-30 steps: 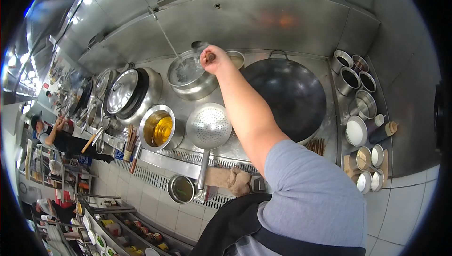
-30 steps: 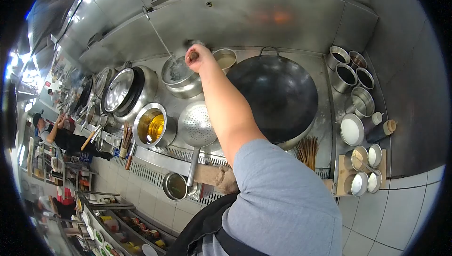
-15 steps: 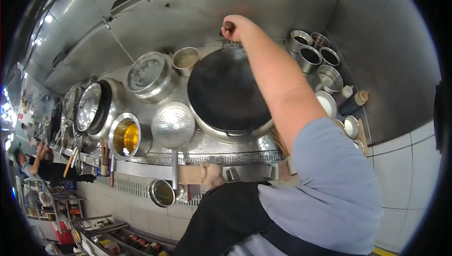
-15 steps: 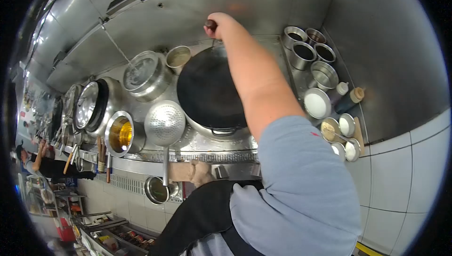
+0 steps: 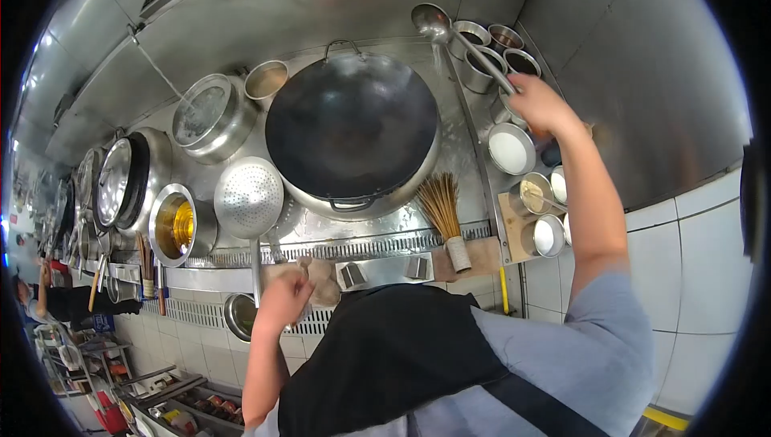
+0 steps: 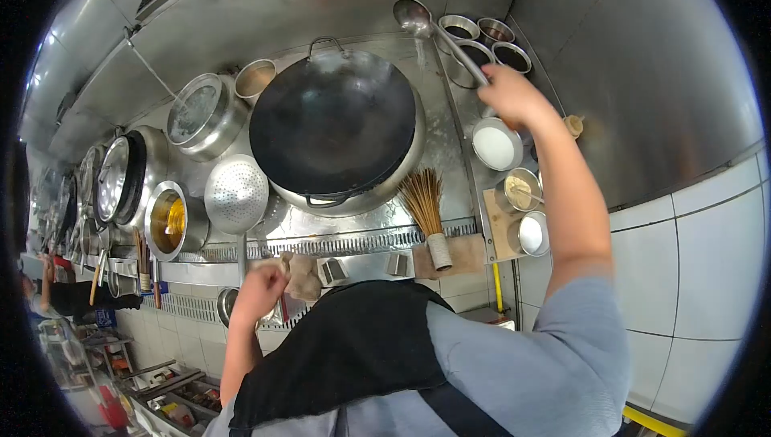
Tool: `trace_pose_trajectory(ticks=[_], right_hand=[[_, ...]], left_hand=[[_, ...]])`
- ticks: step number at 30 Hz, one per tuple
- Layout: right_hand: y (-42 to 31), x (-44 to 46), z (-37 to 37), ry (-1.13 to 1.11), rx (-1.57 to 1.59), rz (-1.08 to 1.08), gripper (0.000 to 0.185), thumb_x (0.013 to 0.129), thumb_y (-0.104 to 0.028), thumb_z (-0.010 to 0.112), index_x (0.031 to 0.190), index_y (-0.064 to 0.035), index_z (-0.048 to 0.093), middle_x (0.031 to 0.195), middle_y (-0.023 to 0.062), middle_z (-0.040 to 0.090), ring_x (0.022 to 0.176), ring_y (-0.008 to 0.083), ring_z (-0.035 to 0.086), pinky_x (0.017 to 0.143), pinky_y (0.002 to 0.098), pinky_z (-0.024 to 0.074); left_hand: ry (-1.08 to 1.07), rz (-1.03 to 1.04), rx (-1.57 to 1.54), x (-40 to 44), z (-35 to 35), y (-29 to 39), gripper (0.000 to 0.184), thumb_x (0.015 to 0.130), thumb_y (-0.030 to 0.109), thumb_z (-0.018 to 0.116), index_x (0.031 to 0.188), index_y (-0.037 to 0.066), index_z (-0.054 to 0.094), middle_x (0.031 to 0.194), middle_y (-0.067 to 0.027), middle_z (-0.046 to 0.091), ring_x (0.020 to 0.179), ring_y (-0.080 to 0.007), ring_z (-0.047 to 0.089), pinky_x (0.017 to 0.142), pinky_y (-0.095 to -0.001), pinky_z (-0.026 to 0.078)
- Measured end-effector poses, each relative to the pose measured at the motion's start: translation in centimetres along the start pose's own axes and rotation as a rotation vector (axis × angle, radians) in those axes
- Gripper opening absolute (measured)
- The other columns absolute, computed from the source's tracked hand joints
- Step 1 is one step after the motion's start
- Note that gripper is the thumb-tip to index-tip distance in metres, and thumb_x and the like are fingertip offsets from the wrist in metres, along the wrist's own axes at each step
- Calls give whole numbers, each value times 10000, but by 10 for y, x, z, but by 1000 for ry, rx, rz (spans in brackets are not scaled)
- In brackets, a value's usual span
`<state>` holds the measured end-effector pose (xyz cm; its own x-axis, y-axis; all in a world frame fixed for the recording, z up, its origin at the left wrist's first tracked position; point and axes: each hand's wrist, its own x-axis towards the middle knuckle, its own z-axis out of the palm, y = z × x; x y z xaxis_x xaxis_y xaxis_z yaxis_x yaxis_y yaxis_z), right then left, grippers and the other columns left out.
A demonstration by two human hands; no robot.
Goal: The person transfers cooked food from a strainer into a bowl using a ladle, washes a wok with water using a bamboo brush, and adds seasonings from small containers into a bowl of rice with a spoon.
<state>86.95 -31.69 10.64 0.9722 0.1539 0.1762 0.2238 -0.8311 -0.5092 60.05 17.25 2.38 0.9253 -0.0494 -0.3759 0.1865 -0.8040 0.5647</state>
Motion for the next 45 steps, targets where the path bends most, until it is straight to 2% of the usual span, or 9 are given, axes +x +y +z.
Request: trace_pose_trajectory(ticks=[2,7,14,25,31,32,35,37,45], right_hand=[[-33,-65,-10,-23,45,161,599,798,-84,538,1388,-33,452,729,124,634,544,215,608,559,367,494],[-12,-155,62,18,592,461,656,825,-24,524,1458,-89,367,654,52,539,465,133,516,475,303,454],[-5,-186,123,-123,371,576,682,842,-62,515,1486,-35,291,670,70,560,478,168,536,470,329,462],[34,-167,79,-88,419,436,674,836,-20,495,1480,-22,295,629,54,521,424,143,502,396,297,420],[43,-128,22,-133,1509,436,593,872,-78,475,1446,-15,342,659,49,504,415,128,462,367,286,378],[41,-115,30,-155,1508,426,593,872,-78,475,1446,-15,342,659,49,504,415,128,462,367,286,378],[30,-73,95,215,-20,43,532,837,-55,498,1360,13,428,681,79,551,415,146,493,376,309,392],[25,-60,106,-16,688,368,529,837,-20,498,1361,5,431,661,56,522,394,139,470,377,300,386],[-40,-36,123,-145,965,258,505,883,-42,507,1377,-32,406,663,31,498,387,120,456,346,282,369]], left_hand=[[113,173,0,28,-3,33,200,859,206,638,884,8,632,846,-173,633,807,-362,626,716,-413,494],[370,506,102,88,11,97,240,833,193,642,988,10,659,1008,-176,634,938,-356,618,834,-421,487],[135,264,538,127,37,120,271,881,274,572,899,24,672,931,-163,675,932,-336,649,872,-471,474],[383,277,507,138,74,96,307,892,333,566,848,50,676,857,-138,687,859,-308,662,903,-475,459],[438,298,480,141,77,94,310,884,330,582,800,44,666,808,-141,674,819,-329,652,858,-469,461],[430,304,475,139,77,93,316,886,337,578,810,42,665,817,-142,672,837,-332,649,878,-467,456],[568,410,337,119,77,94,262,860,290,628,927,37,636,958,-143,620,945,-324,595,894,-446,439],[751,566,276,98,69,89,299,816,214,691,1042,43,594,1066,-129,546,1025,-316,532,895,-418,425],[619,-66,192,-65,149,-21,281,822,216,670,1037,47,602,1038,-160,588,964,-360,581,859,-441,478]])
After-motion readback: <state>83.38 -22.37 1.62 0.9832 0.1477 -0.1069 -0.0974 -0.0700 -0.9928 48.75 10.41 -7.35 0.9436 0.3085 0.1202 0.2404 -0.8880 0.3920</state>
